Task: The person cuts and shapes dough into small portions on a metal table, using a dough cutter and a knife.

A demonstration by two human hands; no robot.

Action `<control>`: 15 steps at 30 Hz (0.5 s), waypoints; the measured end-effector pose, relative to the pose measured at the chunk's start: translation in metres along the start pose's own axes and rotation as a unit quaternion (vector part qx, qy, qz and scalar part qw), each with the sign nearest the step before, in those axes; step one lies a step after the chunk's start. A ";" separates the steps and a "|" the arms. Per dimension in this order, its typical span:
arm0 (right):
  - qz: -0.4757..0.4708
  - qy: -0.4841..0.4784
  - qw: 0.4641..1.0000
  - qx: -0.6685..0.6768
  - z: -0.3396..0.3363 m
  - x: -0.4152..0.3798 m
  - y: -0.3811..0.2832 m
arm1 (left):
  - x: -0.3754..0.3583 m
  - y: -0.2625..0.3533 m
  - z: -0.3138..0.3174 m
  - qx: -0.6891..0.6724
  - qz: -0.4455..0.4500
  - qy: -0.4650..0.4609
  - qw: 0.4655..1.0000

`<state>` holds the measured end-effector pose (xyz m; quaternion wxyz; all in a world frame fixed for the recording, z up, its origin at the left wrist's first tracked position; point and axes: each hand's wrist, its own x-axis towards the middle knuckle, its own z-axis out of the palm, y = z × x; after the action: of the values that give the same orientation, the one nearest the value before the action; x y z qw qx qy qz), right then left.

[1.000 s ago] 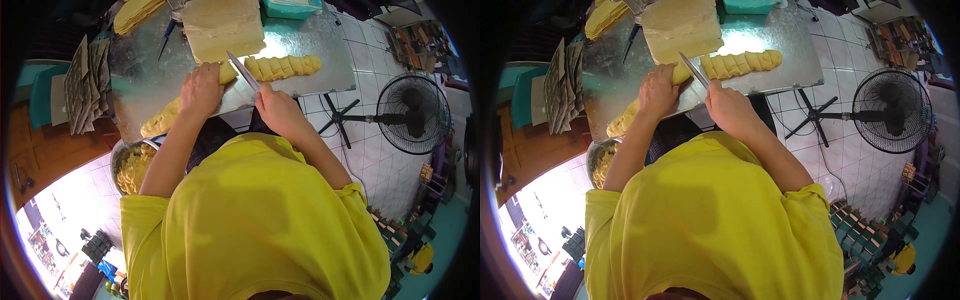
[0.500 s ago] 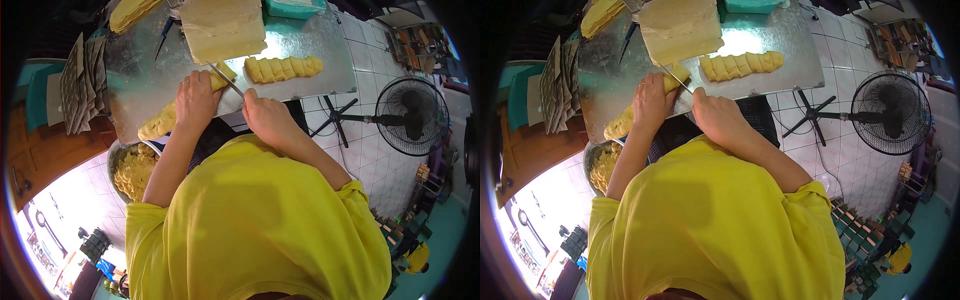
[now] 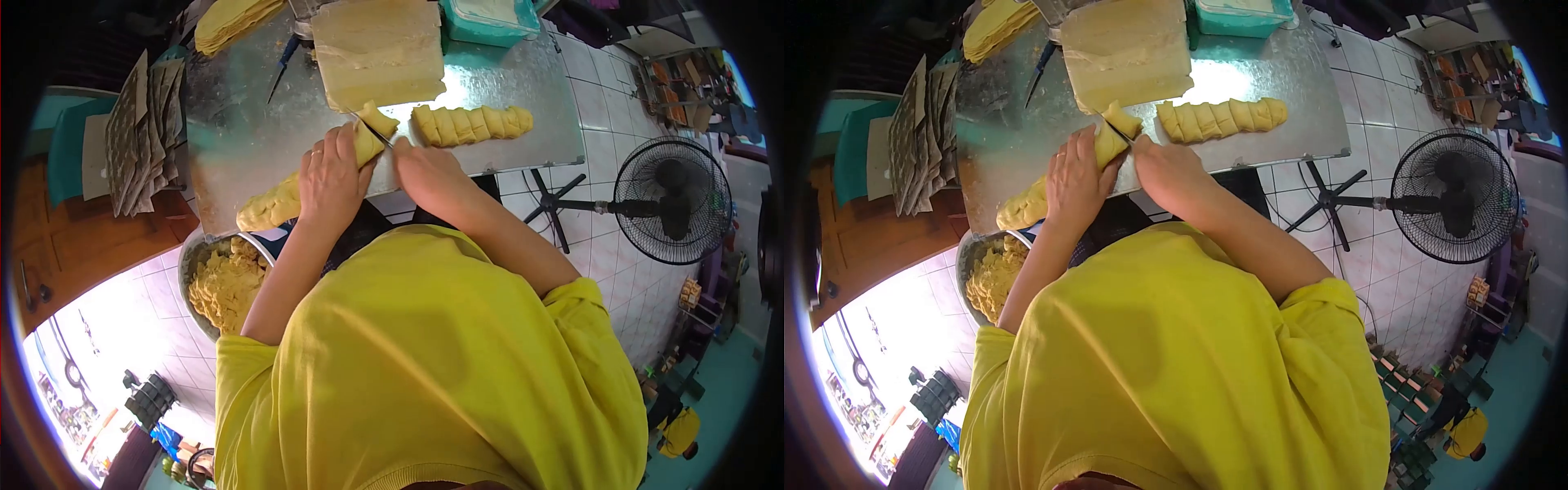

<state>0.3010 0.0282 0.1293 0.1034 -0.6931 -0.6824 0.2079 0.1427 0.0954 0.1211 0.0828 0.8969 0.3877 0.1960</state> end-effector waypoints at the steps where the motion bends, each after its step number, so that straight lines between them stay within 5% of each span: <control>1: 0.006 -0.010 1.000 0.002 0.001 -0.009 0.002 | -0.005 -0.002 -0.002 0.000 -0.003 -0.002 1.000; 7: 0.069 -0.060 0.996 0.015 -0.017 -0.045 -0.008 | -0.013 -0.009 -0.002 0.029 0.000 -0.015 0.999; 15: 0.025 -0.055 0.997 0.037 -0.028 -0.027 -0.035 | -0.009 -0.010 0.000 0.061 -0.004 -0.023 0.998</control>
<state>0.2818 0.0069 0.1734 0.0864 -0.6931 -0.6614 0.2733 0.1311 0.0957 0.1154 0.0380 0.9030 0.4004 0.1510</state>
